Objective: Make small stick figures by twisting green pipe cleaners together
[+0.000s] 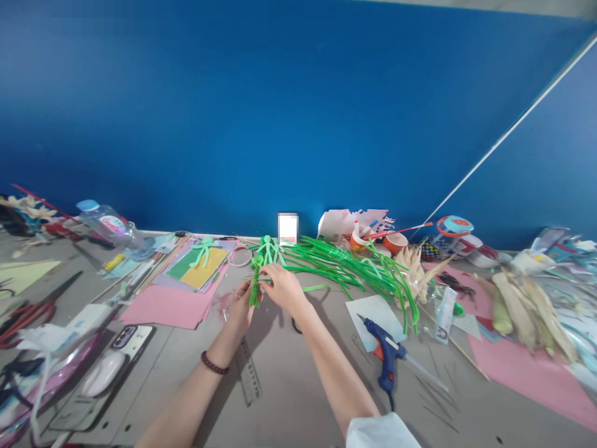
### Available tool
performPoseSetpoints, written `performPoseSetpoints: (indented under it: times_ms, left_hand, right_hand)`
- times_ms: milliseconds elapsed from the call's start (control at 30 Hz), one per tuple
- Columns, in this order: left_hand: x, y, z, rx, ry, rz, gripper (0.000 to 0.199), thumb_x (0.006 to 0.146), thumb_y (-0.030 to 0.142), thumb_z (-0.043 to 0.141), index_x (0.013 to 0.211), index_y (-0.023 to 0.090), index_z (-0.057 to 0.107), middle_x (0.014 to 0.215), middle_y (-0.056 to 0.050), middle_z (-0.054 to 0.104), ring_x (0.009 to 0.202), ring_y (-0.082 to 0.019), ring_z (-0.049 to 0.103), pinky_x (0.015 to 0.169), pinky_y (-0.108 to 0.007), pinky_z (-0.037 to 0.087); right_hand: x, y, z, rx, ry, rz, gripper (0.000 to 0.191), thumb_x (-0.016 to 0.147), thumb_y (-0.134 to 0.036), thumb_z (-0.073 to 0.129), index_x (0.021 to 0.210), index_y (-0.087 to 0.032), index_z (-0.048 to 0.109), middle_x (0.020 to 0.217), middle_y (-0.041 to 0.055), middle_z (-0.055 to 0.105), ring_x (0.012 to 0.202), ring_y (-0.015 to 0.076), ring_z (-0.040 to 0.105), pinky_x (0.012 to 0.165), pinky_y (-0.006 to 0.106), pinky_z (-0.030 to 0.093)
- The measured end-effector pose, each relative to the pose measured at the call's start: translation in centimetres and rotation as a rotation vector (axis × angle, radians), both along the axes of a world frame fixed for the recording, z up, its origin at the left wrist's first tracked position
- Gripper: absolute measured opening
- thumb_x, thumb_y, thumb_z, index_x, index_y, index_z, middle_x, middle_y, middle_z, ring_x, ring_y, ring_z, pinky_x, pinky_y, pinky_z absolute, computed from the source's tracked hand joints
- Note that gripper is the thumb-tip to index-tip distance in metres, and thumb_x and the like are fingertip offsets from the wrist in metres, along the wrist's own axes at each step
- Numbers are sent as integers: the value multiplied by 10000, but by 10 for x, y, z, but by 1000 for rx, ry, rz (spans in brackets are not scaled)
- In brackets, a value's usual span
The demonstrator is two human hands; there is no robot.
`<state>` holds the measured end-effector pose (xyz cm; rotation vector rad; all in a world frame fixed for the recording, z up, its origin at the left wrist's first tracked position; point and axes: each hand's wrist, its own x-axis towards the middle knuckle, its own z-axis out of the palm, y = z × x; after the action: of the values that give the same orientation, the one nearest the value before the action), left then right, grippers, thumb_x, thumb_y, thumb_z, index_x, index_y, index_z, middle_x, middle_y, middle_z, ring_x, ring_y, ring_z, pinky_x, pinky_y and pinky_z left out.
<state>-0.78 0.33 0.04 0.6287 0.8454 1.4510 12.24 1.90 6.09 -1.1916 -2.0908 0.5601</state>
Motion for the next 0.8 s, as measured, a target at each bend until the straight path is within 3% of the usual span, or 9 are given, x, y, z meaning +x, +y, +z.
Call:
performPoseSetpoints:
  times_ms: [167,367,533,800]
  left_hand:
    - [-1,1,0,-1,-45,-11,256,585,351,790,663,200,599,490,60,461,411,-64,375,426,-219,295]
    - [-1,-1,1,8,-13,-13,264,580,359,781,669,199,591,494,64,463,425,-69,379,419,-210,287]
    - [-1,-6,6,32,59,-44,240,642,373,745,712,185,613,508,42,503,445,-91,419,437,-231,297]
    - [-2,-7,7,64,141,-115,249,699,401,694,689,170,601,547,15,545,479,-102,483,468,-224,348]
  right_hand:
    - [-4,3,-8,-25,156,30,91,806,-170,545,814,-203,630,1218,106,567,1043,189,575,848,309,452]
    - [-1,6,-12,-104,260,35,47,759,-199,595,730,-191,630,1283,123,543,1200,240,494,737,282,483]
    - [8,10,-12,-240,336,90,90,746,-260,615,739,-178,653,1400,126,431,1162,248,536,658,252,492]
    - [18,10,-2,-173,290,122,71,725,-253,655,716,-187,678,1356,112,487,1173,265,519,665,275,474]
